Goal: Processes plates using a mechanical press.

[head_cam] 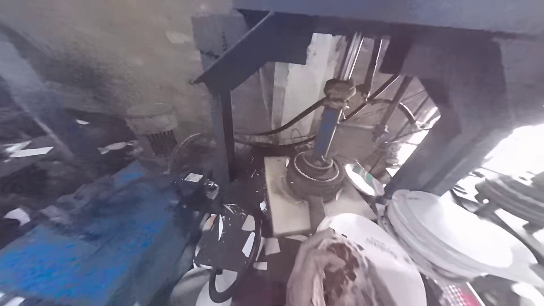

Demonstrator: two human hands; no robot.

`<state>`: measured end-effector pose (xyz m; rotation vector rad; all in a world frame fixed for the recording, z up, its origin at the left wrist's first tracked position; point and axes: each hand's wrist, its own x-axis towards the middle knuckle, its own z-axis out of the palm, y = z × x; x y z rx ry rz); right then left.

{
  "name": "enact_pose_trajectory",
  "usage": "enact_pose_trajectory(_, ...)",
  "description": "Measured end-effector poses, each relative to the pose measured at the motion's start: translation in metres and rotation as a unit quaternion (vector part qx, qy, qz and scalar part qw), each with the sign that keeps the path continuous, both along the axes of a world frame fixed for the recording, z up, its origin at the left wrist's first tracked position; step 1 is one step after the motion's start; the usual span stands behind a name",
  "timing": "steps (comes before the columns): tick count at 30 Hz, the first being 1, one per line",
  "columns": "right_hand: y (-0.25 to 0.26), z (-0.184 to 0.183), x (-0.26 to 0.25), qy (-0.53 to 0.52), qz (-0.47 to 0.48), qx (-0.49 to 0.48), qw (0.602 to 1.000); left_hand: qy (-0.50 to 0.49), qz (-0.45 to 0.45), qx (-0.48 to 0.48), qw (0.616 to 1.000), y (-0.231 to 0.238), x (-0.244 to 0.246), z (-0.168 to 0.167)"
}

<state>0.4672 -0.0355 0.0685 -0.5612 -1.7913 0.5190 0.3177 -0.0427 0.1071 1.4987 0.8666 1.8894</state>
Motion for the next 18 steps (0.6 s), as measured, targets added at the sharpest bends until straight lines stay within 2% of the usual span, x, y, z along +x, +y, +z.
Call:
enact_pose_trajectory(2,0.017,0.032,0.024,0.066,0.037,-0.175,0.982,-0.071,-0.033,-0.04,0.996,0.009,-0.008,0.0)
enact_pose_trajectory(3,0.028,0.058,0.037,0.07,0.003,-0.247,0.966,-0.11,-0.068,-0.045,0.991,0.015,-0.011,0.0)
enact_pose_trajectory(5,0.054,0.087,0.06,0.03,-0.036,-0.323,0.945,-0.112,-0.127,-0.055,0.984,0.023,-0.009,-0.002)
enact_pose_trajectory(8,0.102,0.079,0.087,-0.004,-0.026,-0.397,0.918,-0.091,-0.151,-0.103,0.979,0.025,-0.015,-0.009)
enact_pose_trajectory(10,0.122,0.064,0.105,-0.071,0.031,-0.401,0.913,-0.04,-0.244,-0.12,0.962,0.017,-0.032,-0.036)
enact_pose_trajectory(12,0.133,0.053,0.123,-0.087,0.048,-0.361,0.927,0.084,-0.351,-0.164,0.918,0.008,-0.043,-0.07)
enact_pose_trajectory(13,0.129,0.054,0.131,-0.088,0.05,-0.327,0.94,0.151,-0.366,-0.203,0.896,0.003,-0.044,-0.087)
enact_pose_trajectory(16,0.075,0.066,0.15,-0.153,-0.02,-0.188,0.97,0.369,-0.269,-0.345,0.82,0.006,-0.038,-0.146)
enact_pose_trajectory(17,0.048,0.058,0.159,-0.146,-0.041,-0.139,0.979,0.425,-0.226,-0.4,0.78,0.016,-0.035,-0.16)
enact_pose_trajectory(18,0.019,0.038,0.182,-0.126,-0.016,-0.106,0.986,0.462,-0.187,-0.443,0.745,0.025,-0.031,-0.161)
